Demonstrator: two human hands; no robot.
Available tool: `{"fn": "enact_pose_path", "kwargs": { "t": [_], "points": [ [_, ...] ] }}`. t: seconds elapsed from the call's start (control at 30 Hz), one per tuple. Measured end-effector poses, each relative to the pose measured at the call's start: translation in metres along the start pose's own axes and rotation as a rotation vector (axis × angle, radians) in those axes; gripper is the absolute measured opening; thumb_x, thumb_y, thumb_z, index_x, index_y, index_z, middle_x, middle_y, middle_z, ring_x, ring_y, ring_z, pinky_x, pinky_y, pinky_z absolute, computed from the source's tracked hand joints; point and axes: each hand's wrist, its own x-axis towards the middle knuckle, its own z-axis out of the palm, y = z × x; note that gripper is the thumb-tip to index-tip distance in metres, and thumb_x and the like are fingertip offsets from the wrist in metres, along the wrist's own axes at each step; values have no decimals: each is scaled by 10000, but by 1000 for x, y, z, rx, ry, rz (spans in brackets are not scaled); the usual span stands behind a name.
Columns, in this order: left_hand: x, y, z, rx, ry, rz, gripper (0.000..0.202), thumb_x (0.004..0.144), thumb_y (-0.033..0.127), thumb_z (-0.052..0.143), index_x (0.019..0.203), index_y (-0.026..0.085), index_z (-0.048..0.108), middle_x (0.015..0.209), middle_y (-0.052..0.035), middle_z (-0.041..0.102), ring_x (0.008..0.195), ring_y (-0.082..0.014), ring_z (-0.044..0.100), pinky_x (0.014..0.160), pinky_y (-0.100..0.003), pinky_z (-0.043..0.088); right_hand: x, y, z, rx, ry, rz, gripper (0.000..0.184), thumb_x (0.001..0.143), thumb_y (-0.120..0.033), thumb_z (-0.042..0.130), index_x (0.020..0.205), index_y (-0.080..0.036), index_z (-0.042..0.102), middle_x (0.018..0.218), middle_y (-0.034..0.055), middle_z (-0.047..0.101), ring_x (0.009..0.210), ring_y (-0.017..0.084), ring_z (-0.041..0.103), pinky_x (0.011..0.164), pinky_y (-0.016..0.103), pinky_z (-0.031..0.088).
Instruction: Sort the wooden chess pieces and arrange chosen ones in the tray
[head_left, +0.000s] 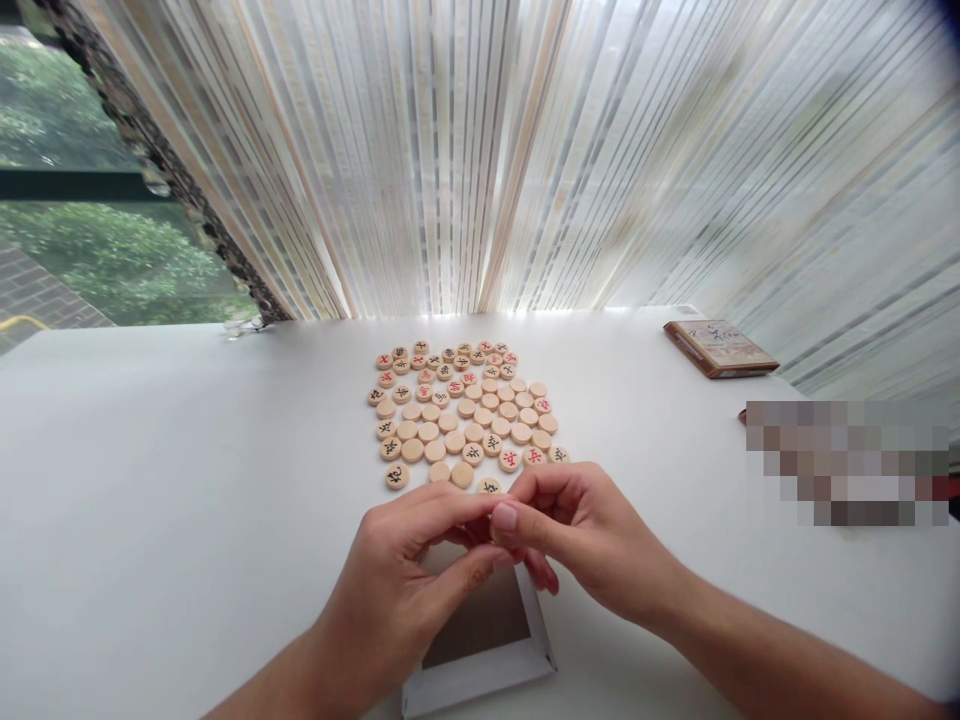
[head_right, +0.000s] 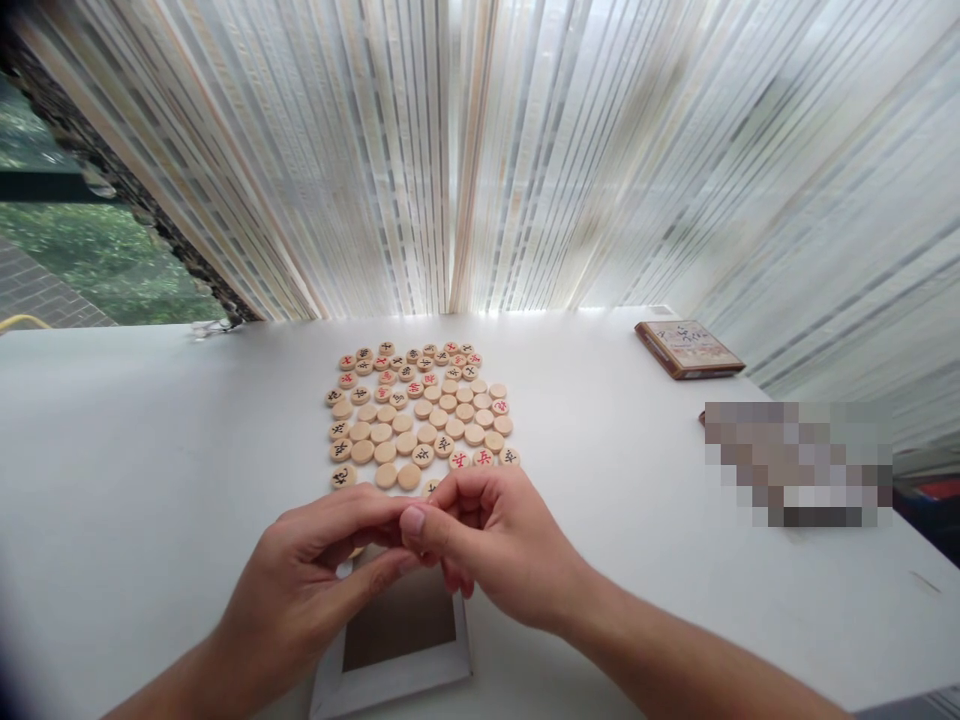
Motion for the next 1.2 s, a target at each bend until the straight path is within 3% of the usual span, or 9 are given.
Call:
{"fn": "enact_pose_path", "kwargs": {
  "t": [0.2,0.4,0.57,0.73,0.97,1.2],
  "points": [
    [0,1,0,-234,9,-156,255,919,269,797,1173,268,825,979,-41,822,881,-198,802,839,-265,655,1,2,-2,124,-84,-7,384,895,-482,808,782,-121,739,615,19,685,492,96,616,502,202,517],
    [2,7,2,-448,29,-249,257,862,233,849,1119,225,845,839,-40,843,734,-193,818,749,-245,681,2,2,-2,218,-90,43,285,778,-349,926,841,-124,763,673,29,734,529,103,647,493,187,521],
    [2,5,3,-381,54,-228,253,857,214,845,1110,201,851,784,-45,839,725,-203,814,734,-259,689,2,1,-1,212,-70,60,350,667,-288,992,832,-126,729,681,24,746,501,92,619,482,189,508],
    [0,3,4,-275,-2,-184,286,911,211,793,1193,235,829,868,-40,852,757,-184,815,755,-232,682,2,0,1,113,18,109,450,574,-295,1028,770,-144,653,630,29,752,442,69,554,410,151,402],
    [-3,4,3,-146,-71,-125,365,943,208,753,1304,257,772,1029,-57,856,856,-217,831,833,-276,685,0,-1,4,83,40,86,458,614,-394,1003,684,-152,621,562,5,707,401,66,524,388,163,369],
    [-2,4,4,-228,-61,-122,383,934,190,766,1309,265,769,1038,-54,855,859,-229,839,841,-290,691,-2,-1,4,76,16,72,444,648,-413,989,707,-150,637,554,-8,680,411,80,554,380,160,390]
  ]
}}
